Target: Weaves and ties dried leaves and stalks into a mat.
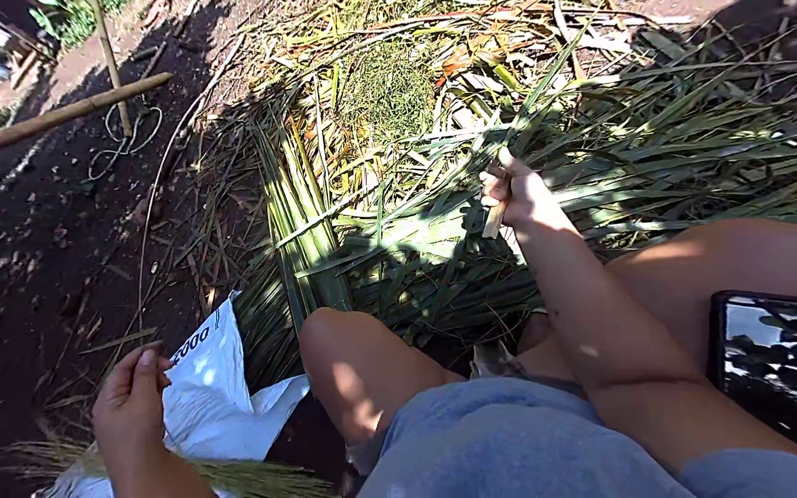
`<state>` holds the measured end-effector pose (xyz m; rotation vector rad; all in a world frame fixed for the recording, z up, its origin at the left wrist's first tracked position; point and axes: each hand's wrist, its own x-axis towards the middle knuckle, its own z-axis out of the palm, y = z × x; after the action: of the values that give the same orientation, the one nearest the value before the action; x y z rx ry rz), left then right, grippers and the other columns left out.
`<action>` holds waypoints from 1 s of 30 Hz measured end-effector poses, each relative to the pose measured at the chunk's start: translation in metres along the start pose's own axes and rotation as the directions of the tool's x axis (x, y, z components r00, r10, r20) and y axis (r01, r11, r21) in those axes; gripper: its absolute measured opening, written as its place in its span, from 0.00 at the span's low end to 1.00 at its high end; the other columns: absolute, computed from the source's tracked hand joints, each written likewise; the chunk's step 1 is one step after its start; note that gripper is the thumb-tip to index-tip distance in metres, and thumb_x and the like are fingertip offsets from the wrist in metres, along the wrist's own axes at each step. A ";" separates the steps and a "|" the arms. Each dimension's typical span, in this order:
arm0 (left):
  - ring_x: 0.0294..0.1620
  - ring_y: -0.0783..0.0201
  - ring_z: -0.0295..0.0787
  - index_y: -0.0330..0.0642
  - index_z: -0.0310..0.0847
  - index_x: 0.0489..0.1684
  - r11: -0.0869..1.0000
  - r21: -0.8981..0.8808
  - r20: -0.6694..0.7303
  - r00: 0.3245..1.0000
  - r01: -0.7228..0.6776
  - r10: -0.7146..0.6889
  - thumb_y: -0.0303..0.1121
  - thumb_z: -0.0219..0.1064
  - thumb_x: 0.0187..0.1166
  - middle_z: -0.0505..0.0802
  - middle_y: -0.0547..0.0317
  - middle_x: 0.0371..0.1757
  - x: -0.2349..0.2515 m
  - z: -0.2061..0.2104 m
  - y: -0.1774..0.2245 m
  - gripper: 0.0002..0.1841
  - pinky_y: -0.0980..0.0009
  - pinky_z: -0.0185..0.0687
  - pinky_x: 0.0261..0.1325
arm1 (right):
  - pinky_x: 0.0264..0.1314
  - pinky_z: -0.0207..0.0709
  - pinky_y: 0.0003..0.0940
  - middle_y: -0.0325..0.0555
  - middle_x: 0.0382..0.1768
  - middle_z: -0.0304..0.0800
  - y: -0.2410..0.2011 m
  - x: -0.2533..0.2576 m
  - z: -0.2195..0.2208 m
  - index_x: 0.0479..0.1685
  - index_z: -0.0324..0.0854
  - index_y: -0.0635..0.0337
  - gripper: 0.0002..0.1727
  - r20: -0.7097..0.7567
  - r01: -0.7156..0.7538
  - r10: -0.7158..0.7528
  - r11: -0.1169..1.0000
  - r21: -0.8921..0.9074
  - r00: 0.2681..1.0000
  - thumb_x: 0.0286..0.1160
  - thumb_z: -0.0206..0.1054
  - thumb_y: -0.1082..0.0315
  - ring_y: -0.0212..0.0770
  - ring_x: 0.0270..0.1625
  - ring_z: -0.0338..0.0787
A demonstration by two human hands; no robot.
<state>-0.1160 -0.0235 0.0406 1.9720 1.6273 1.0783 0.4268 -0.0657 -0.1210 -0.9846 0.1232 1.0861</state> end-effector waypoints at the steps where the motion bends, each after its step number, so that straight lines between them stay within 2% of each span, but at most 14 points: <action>1: 0.27 0.87 0.81 0.30 0.79 0.58 0.995 -0.067 -0.064 0.995 -0.077 0.072 0.33 0.54 0.90 0.88 0.77 0.32 0.007 0.013 0.019 0.15 0.87 0.78 0.31 | 0.12 0.59 0.15 0.26 0.17 0.75 0.010 -0.003 0.008 0.39 0.77 0.49 0.18 0.062 -0.030 0.033 0.998 -0.046 0.997 0.92 0.51 0.49 0.20 0.11 0.64; 2: 0.32 0.84 0.86 0.30 0.78 0.58 0.981 -0.117 -0.108 0.984 -0.155 0.142 0.33 0.53 0.90 0.91 0.75 0.35 0.015 0.023 0.036 0.14 0.84 0.83 0.36 | 0.11 0.57 0.14 0.26 0.18 0.74 0.019 -0.008 0.016 0.40 0.76 0.48 0.14 0.128 -0.012 0.032 0.988 -0.155 0.991 0.93 0.52 0.54 0.19 0.11 0.61; 3: 0.36 0.81 0.90 0.30 0.77 0.58 0.963 -0.153 -0.143 0.969 -0.222 0.200 0.32 0.53 0.90 0.92 0.72 0.39 0.022 0.032 0.053 0.13 0.80 0.87 0.41 | 0.12 0.57 0.15 0.29 0.24 0.78 0.027 -0.016 0.023 0.51 0.75 0.50 0.07 0.196 0.048 0.012 0.954 -0.296 0.981 0.92 0.54 0.61 0.19 0.11 0.60; 5: 0.42 0.75 0.94 0.34 0.78 0.58 0.925 -0.223 -0.199 0.943 -0.308 0.266 0.31 0.53 0.91 0.94 0.70 0.44 0.033 0.047 0.087 0.12 0.73 0.92 0.49 | 0.12 0.58 0.18 0.38 0.35 0.85 0.035 -0.031 0.036 0.78 0.67 0.52 0.21 0.285 0.105 0.054 0.853 -0.512 0.957 0.90 0.58 0.66 0.22 0.12 0.61; 7: 0.46 0.70 0.95 0.37 0.76 0.60 0.893 -0.300 -0.212 0.936 -0.335 0.280 0.32 0.51 0.92 0.95 0.67 0.47 0.040 0.064 0.116 0.11 0.68 0.93 0.53 | 0.11 0.58 0.18 0.38 0.37 0.89 0.042 -0.036 0.041 0.78 0.66 0.48 0.20 0.294 0.066 0.141 0.801 -0.595 0.945 0.91 0.58 0.60 0.22 0.11 0.61; 10: 0.47 0.65 0.97 0.44 0.76 0.60 0.840 -0.441 -0.191 0.948 -0.316 0.256 0.33 0.50 0.93 0.96 0.65 0.49 0.042 0.095 0.145 0.10 0.66 0.95 0.52 | 0.11 0.58 0.18 0.34 0.26 0.76 0.062 -0.030 0.033 0.67 0.76 0.53 0.17 0.283 0.037 0.188 0.771 -0.636 0.941 0.92 0.56 0.54 0.23 0.11 0.60; 14: 0.46 0.61 0.98 0.48 0.78 0.57 0.691 -0.692 -0.102 0.976 -0.208 0.192 0.32 0.48 0.95 0.96 0.60 0.51 0.037 0.138 0.157 0.11 0.66 0.96 0.46 | 0.14 0.58 0.18 0.38 0.43 0.90 0.088 -0.029 0.023 0.80 0.70 0.48 0.25 0.357 0.050 0.373 0.629 -0.776 0.856 0.95 0.46 0.48 0.21 0.14 0.63; 15: 0.46 0.62 0.98 0.48 0.78 0.56 0.656 -0.737 -0.076 0.985 -0.159 0.154 0.31 0.47 0.95 0.96 0.60 0.51 0.036 0.148 0.159 0.12 0.66 0.96 0.45 | 0.15 0.56 0.19 0.38 0.47 0.90 0.091 -0.035 0.022 0.82 0.69 0.48 0.27 0.387 0.055 0.436 0.604 -0.795 0.813 0.95 0.44 0.46 0.21 0.15 0.62; 17: 0.44 0.63 0.98 0.49 0.79 0.54 0.596 -0.796 -0.041 0.992 -0.106 0.120 0.32 0.47 0.95 0.97 0.60 0.51 0.034 0.165 0.159 0.12 0.68 0.95 0.44 | 0.15 0.57 0.18 0.32 0.40 0.84 0.099 -0.042 0.015 0.81 0.71 0.47 0.27 0.501 0.077 0.572 0.606 -0.792 0.650 0.95 0.42 0.46 0.21 0.14 0.59; 20: 0.44 0.66 0.97 0.49 0.77 0.56 0.600 -0.798 -0.022 0.997 -0.064 0.077 0.34 0.49 0.95 0.97 0.60 0.53 0.037 0.182 0.153 0.10 0.71 0.94 0.43 | 0.15 0.61 0.14 0.32 0.35 0.91 0.105 -0.039 0.003 0.72 0.79 0.51 0.22 0.648 0.074 0.675 0.670 -0.739 0.352 0.86 0.58 0.53 0.17 0.13 0.66; 22: 0.44 0.66 0.97 0.47 0.75 0.62 0.629 -0.777 -0.001 1.000 -0.010 0.016 0.36 0.50 0.95 0.96 0.61 0.53 0.037 0.188 0.153 0.10 0.71 0.94 0.44 | 0.14 0.62 0.12 0.32 0.33 0.93 0.100 -0.039 0.003 0.61 0.83 0.52 0.15 0.670 0.070 0.703 0.676 -0.734 0.240 0.79 0.66 0.60 0.16 0.13 0.70; 24: 0.41 0.66 0.97 0.45 0.75 0.61 0.636 -0.770 0.028 0.998 0.053 -0.048 0.33 0.50 0.94 0.96 0.61 0.50 0.036 0.196 0.155 0.10 0.69 0.94 0.44 | 0.14 0.62 0.11 0.30 0.31 0.92 0.098 -0.037 0.004 0.55 0.84 0.51 0.11 0.663 0.080 0.713 0.664 -0.743 0.229 0.79 0.65 0.63 0.16 0.13 0.70; 27: 0.40 0.67 0.95 0.42 0.77 0.62 0.707 -0.693 0.157 0.987 0.143 -0.045 0.31 0.54 0.92 0.96 0.59 0.49 0.023 0.211 0.150 0.10 0.69 0.92 0.45 | 0.14 0.63 0.13 0.31 0.31 0.90 0.101 -0.037 0.008 0.56 0.82 0.53 0.10 0.664 0.060 0.660 0.692 -0.720 0.352 0.83 0.61 0.65 0.18 0.13 0.69; 30: 0.56 0.63 0.92 0.37 0.77 0.70 0.883 -0.419 0.405 0.914 0.210 -0.025 0.31 0.59 0.89 0.93 0.52 0.59 -0.002 0.229 0.138 0.16 0.62 0.87 0.64 | 0.15 0.63 0.14 0.31 0.33 0.88 0.098 -0.047 0.018 0.57 0.77 0.52 0.10 0.685 0.062 0.559 0.752 -0.656 0.468 0.84 0.59 0.63 0.19 0.13 0.67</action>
<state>0.1456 -0.0203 -0.0111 1.6172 1.1396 0.8515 0.3195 -0.0748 -0.1453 -0.8590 -1.0270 1.8947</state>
